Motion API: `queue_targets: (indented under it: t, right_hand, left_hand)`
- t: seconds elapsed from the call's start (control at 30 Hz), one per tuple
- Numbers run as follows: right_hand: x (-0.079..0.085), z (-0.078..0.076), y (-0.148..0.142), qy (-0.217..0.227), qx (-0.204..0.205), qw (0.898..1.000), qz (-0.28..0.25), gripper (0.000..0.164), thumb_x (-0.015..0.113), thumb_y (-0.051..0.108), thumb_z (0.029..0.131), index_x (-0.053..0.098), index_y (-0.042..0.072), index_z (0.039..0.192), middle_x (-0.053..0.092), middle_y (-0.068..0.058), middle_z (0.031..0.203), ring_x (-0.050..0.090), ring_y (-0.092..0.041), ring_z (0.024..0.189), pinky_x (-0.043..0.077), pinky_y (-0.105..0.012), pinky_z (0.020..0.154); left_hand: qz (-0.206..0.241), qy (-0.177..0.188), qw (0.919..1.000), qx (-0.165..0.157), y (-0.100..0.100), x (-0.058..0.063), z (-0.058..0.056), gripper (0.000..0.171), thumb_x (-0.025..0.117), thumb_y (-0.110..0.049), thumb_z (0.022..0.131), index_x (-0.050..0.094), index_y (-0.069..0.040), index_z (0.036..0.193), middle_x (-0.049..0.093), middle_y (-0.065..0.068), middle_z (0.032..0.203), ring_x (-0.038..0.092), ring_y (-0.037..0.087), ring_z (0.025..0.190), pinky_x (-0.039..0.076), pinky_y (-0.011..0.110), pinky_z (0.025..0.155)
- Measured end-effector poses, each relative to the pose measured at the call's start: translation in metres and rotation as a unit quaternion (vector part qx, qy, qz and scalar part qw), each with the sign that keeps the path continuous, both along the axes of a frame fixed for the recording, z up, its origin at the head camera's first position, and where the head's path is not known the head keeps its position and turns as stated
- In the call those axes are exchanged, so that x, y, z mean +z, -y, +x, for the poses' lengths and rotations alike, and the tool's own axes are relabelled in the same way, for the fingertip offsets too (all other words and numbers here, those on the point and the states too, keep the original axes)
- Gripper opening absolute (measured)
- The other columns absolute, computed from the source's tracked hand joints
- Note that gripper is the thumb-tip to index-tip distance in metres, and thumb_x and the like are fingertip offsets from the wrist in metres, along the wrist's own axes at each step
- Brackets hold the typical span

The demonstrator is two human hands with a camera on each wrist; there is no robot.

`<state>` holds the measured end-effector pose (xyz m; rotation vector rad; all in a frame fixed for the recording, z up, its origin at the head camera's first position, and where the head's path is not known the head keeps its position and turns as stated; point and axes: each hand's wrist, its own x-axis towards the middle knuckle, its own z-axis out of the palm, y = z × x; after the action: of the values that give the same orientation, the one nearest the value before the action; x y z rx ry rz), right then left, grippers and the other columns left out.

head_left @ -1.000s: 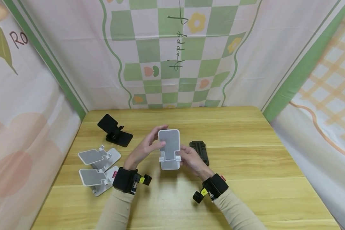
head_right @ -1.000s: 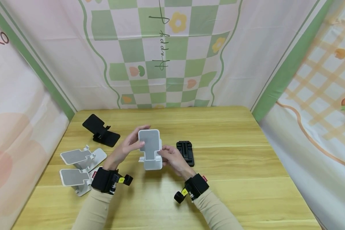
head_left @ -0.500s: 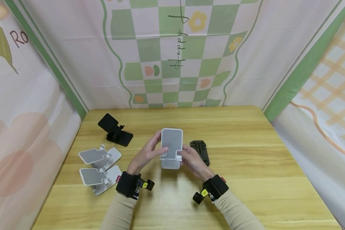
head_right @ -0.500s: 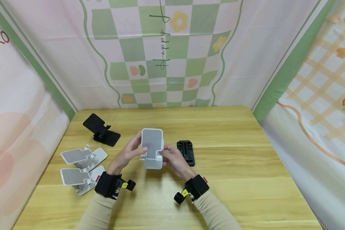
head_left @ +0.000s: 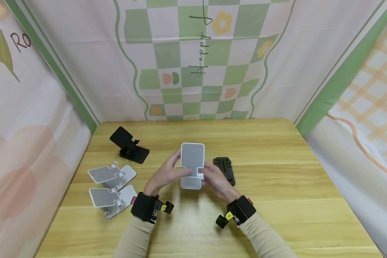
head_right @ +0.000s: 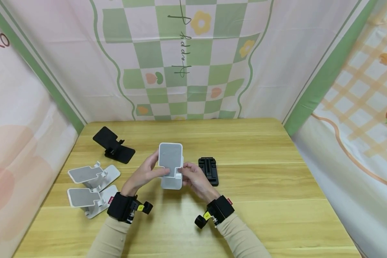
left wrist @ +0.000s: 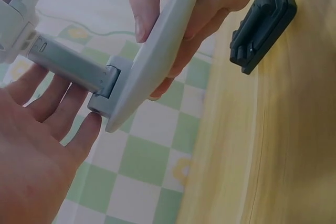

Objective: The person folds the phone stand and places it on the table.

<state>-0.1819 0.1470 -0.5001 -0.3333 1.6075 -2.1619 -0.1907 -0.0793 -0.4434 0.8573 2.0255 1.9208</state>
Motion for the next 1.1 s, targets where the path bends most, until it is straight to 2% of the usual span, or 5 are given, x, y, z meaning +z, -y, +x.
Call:
queue_targets:
  t: [0.17,0.47,0.83,1.1]
  right_hand:
    - [-0.0002,-0.0003,0.0009,0.004,0.001,1.000,-0.002,0.051,0.047,0.011,0.109,0.035,-0.007,0.154,0.070,-0.010,0.129,0.074,-0.022,0.105,0.062,-0.036,0.086]
    - [-0.0010,-0.0004,0.0012,0.000,0.008,1.000,-0.011,0.051,0.044,0.014,0.111,0.031,-0.010,0.154,0.071,-0.008,0.127,0.074,-0.021,0.105,0.061,-0.039,0.088]
    - [-0.0013,-0.0006,0.0013,0.001,0.015,1.000,-0.011,0.056,0.047,0.017,0.111,0.029,-0.010,0.155,0.072,-0.007,0.123,0.075,-0.021,0.102,0.062,-0.038,0.085]
    - [-0.0012,-0.0017,0.0021,0.003,0.010,1.000,0.004,0.057,0.048,0.017,0.110,0.028,-0.013,0.154,0.066,-0.021,0.132,0.075,-0.021,0.102,0.061,-0.040,0.086]
  left_hand:
    - [-0.009,-0.005,0.9999,0.012,0.0002,0.0005,0.0000,0.076,0.073,-0.016,0.091,0.038,-0.008,0.158,0.046,0.016,0.155,0.027,0.035,0.152,0.013,0.067,0.122]
    - [-0.009,0.009,0.9992,0.038,-0.0002,-0.0001,0.0001,0.069,0.076,-0.013,0.090,0.048,-0.012,0.153,0.050,0.009,0.155,0.030,0.032,0.151,0.011,0.069,0.122]
    - [-0.013,0.010,0.9990,0.042,0.0002,0.0000,-0.0019,0.067,0.077,-0.012,0.089,0.051,-0.014,0.151,0.055,0.008,0.150,0.034,0.032,0.149,0.012,0.069,0.121]
    - [-0.009,0.010,0.9990,0.042,0.0016,-0.0019,-0.0034,0.066,0.078,-0.010,0.089,0.053,-0.012,0.150,0.057,0.009,0.147,0.038,0.033,0.145,0.015,0.072,0.119]
